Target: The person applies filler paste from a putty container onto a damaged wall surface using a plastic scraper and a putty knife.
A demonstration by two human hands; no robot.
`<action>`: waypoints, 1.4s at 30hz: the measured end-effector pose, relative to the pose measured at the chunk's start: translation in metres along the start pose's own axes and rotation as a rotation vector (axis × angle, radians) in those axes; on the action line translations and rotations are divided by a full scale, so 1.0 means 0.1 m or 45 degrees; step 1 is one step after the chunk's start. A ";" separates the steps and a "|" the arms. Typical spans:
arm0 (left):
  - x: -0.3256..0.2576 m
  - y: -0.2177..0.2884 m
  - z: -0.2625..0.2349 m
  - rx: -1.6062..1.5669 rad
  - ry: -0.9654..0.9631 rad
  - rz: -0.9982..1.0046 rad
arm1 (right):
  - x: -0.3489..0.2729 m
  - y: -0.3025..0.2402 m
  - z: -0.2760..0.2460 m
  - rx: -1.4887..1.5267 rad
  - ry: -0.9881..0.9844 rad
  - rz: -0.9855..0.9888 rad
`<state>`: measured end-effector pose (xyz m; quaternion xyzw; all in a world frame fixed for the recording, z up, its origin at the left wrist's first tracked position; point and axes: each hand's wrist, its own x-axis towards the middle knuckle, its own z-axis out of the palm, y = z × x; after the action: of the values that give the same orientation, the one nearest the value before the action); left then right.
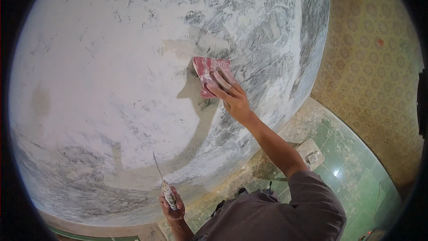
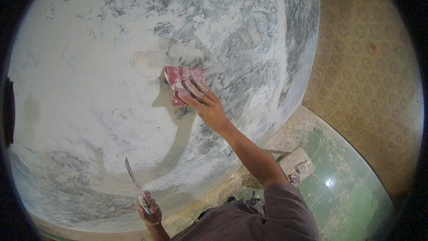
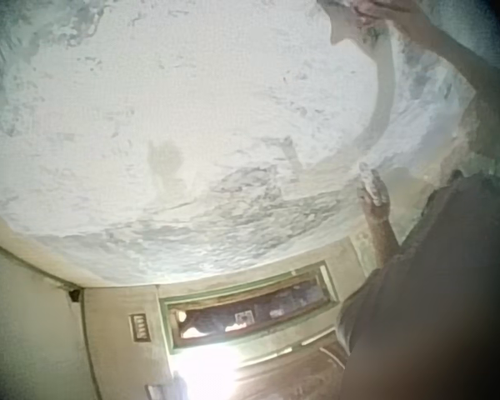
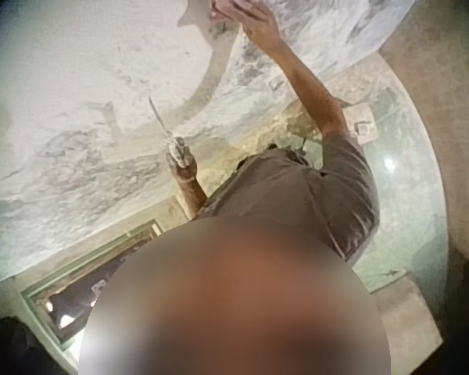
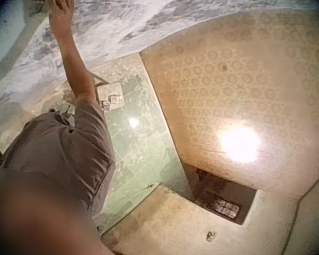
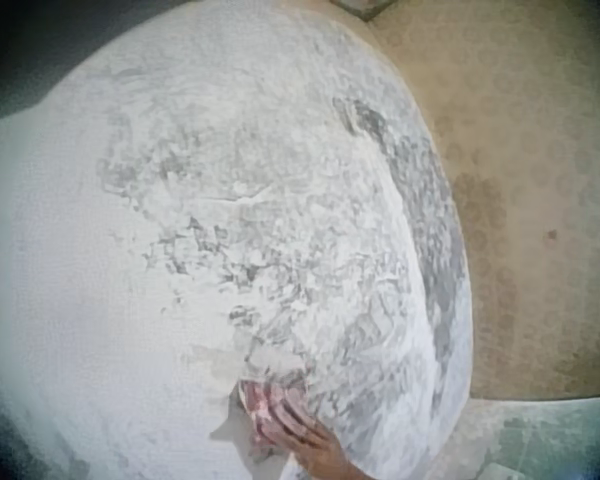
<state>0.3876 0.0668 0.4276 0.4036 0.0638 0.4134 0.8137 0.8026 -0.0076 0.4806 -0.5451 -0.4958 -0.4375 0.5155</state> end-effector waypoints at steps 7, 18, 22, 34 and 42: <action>0.06 -0.04 -0.16 0.114 -0.250 0.005 | 0.58 0.09 -0.09 0.019 0.454 0.346; 0.03 -0.06 -0.12 0.040 -0.011 -0.002 | 0.11 -0.95 0.23 0.361 0.069 0.081; 0.02 -0.02 -0.25 0.078 -0.240 0.015 | 0.07 -0.58 0.24 0.086 0.182 -0.034; -0.08 -0.02 -0.31 0.058 -0.199 0.003 | -0.43 0.15 -0.29 -0.100 -0.252 -0.057; -0.01 -0.07 -0.25 0.113 -0.277 0.000 | -0.03 -0.11 0.05 0.121 0.532 0.752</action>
<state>0.3803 0.0788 0.4063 0.4816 -0.0068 0.3639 0.7972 0.7915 -0.0034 0.4790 -0.5390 -0.2209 -0.3482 0.7345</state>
